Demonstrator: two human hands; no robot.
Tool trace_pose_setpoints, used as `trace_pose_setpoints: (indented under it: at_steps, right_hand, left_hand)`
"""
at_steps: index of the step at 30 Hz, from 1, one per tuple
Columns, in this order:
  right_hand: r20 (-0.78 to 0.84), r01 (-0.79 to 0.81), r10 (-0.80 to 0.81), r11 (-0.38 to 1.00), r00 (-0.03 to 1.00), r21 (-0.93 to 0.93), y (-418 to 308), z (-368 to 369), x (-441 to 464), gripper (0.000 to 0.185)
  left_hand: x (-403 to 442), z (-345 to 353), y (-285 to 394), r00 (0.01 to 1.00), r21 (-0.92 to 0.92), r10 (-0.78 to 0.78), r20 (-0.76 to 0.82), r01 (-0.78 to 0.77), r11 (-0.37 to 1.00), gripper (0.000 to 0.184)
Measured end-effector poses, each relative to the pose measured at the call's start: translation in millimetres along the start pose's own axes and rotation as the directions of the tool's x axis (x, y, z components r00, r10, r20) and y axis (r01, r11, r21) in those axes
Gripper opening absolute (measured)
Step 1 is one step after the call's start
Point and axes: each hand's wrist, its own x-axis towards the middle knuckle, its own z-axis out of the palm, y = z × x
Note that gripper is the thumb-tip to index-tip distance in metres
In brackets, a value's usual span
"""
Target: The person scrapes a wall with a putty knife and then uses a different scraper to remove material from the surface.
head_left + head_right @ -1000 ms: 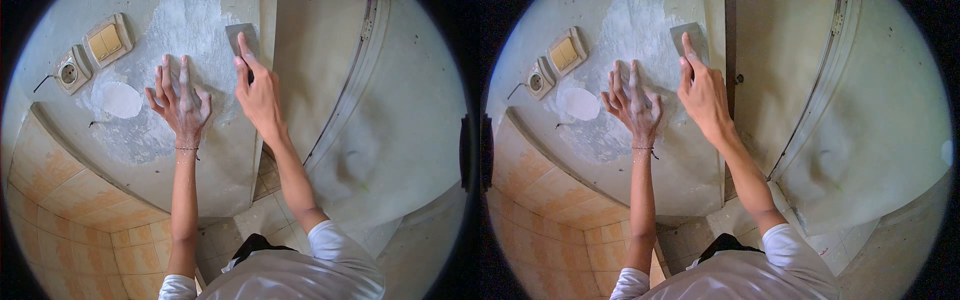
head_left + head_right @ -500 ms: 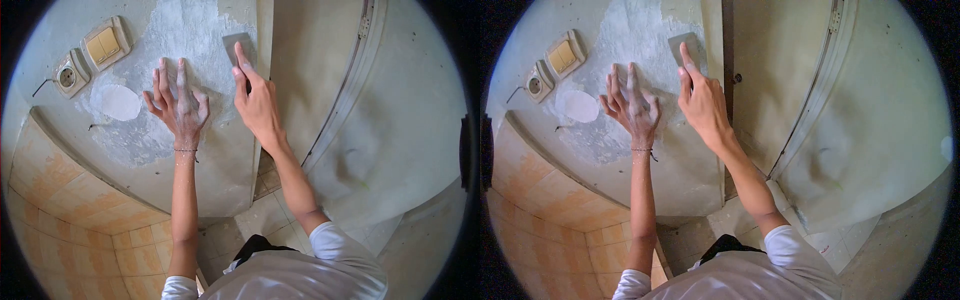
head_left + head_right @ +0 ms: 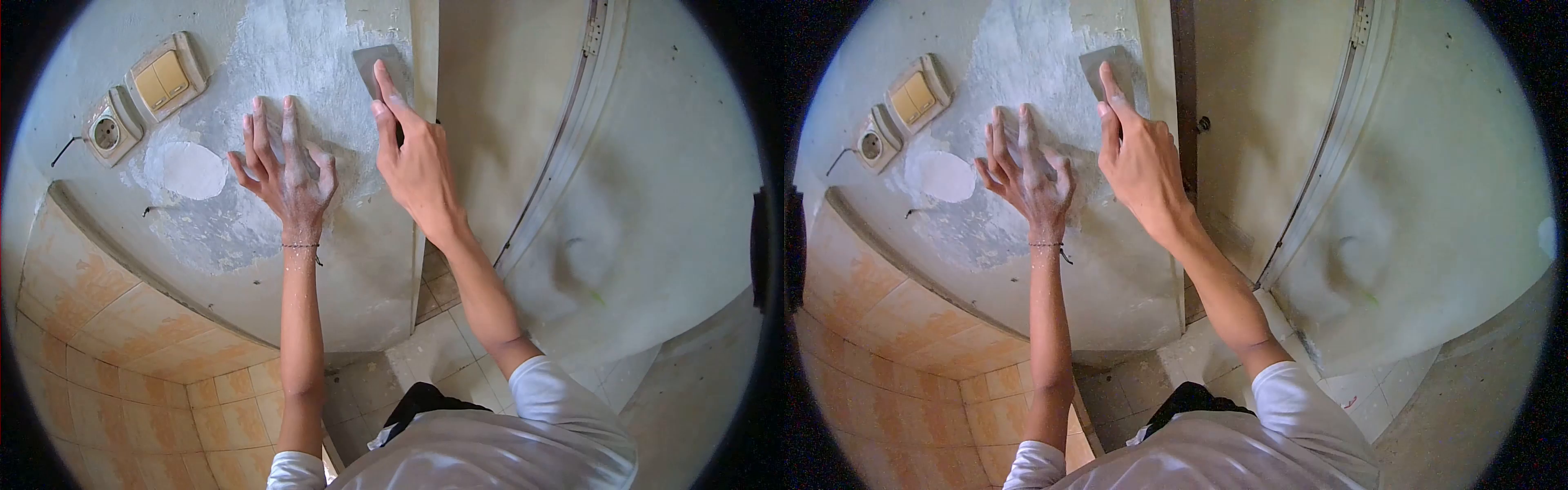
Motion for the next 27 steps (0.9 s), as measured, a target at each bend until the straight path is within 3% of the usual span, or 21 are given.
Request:
trace_pose_setpoints:
  at_steps: [7, 9, 11, 13, 18, 21, 24, 27]
  right_hand:
    - [-0.017, -0.018, 0.018, 1.0, 1.0, -0.009, -7.0, -1.2, 16.9, 0.05]
    - [0.079, -0.101, 0.103, 0.995, 0.992, -0.024, -7.7, 0.8, -0.1, 0.047]
    - [0.081, -0.098, 0.1, 0.995, 0.992, -0.027, -5.5, 2.0, 16.0, 0.047]
    - [-0.021, -0.042, 0.043, 0.999, 0.999, 0.025, -13.8, -0.8, 38.7, 0.046]
    - [0.099, -0.073, 0.077, 0.997, 0.992, -0.041, -21.9, -9.5, 14.9, 0.049]
    - [0.048, -0.016, 0.016, 1.0, 0.999, 0.0, -17.5, -5.1, 17.3, 0.05]
    - [0.089, -0.09, 0.098, 0.992, 0.991, -0.092, -22.8, -10.8, 11.2, 0.05]
    - [0.079, -0.064, 0.069, 0.995, 0.994, -0.073, -18.6, -5.7, 18.1, 0.051]
  left_hand:
    - [-0.2, 1.0, 0.7, 1.0, -0.012, -0.004, -0.005, 0.004, 1.0, 0.078]
    - [0.1, 1.8, 0.2, 1.0, -0.01, -0.003, -0.016, 0.003, 1.0, 0.078]
    - [-0.3, 1.0, 1.5, 1.0, 0.012, -0.004, -0.016, 0.004, 1.0, 0.078]
    - [-1.6, 0.4, 0.4, 1.0, 0.029, 0.009, 0.006, -0.01, 1.0, 0.078]
    - [0.3, 0.8, 2.1, 1.0, -0.009, -0.003, -0.025, 0.003, 1.0, 0.078]
    - [0.7, -0.9, 3.0, 1.0, -0.01, -0.001, -0.018, 0.001, 1.0, 0.078]
    - [0.1, -1.7, 2.3, 1.0, -0.028, 0.001, -0.031, -0.002, 1.0, 0.078]
    - [-1.1, -5.5, -2.0, 1.0, 0.01, 0.004, -0.006, -0.004, 1.0, 0.078]
